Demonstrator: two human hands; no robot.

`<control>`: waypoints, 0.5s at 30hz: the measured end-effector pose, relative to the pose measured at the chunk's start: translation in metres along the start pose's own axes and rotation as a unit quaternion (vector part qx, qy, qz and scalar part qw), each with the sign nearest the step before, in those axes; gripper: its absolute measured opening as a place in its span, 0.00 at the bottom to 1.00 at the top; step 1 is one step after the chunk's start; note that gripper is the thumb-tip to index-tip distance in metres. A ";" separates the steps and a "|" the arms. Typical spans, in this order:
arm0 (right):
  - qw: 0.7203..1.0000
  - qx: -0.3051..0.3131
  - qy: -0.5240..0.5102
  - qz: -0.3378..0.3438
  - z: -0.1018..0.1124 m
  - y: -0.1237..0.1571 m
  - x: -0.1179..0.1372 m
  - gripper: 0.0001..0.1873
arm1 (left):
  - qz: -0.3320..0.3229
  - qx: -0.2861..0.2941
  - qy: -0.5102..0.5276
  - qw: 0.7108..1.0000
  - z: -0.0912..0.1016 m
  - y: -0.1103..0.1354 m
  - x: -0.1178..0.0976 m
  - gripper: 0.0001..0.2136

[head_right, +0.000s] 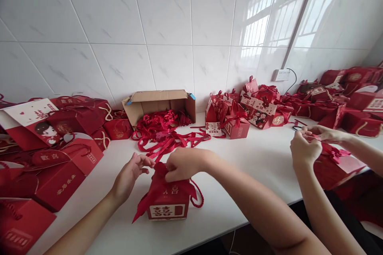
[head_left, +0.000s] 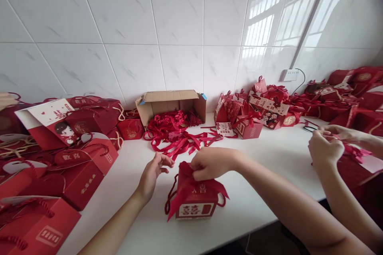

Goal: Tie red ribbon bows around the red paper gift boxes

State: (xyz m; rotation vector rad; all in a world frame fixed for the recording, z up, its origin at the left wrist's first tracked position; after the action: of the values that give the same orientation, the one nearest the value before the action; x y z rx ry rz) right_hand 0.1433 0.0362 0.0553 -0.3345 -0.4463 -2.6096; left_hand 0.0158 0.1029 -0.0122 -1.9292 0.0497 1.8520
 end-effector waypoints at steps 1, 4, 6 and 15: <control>1.000 -0.003 -0.025 -0.003 0.003 0.005 -0.012 0.15 | 0.005 0.000 0.000 1.000 0.000 0.001 0.001 0.22; 0.995 -0.029 -0.076 -0.051 0.017 0.024 -0.056 0.12 | 0.017 0.001 -0.002 1.000 -0.001 0.002 0.002 0.23; 0.988 -0.059 -0.088 -0.111 0.027 0.040 -0.091 0.11 | 0.018 0.003 0.002 1.000 -0.002 0.002 0.001 0.23; 0.766 -0.385 -0.070 -0.511 0.103 0.168 -0.217 0.12 | 0.005 0.007 -0.006 1.000 -0.001 0.002 -0.004 0.22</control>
State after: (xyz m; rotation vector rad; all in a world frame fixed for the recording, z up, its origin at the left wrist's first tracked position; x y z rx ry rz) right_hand 0.4278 0.0214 0.1249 -0.6980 0.6788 -3.7634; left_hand 0.0161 0.1000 -0.0089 -1.9112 0.0697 1.8648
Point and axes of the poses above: each hand's wrist, its own y-axis away from the middle knuckle, its own z-axis out of the back of the hand, x = y × z, the point moved 9 cm from there along -y, towards the middle knuckle, and after that the axes turned 11 degrees about -z, right-handed, at the moved point
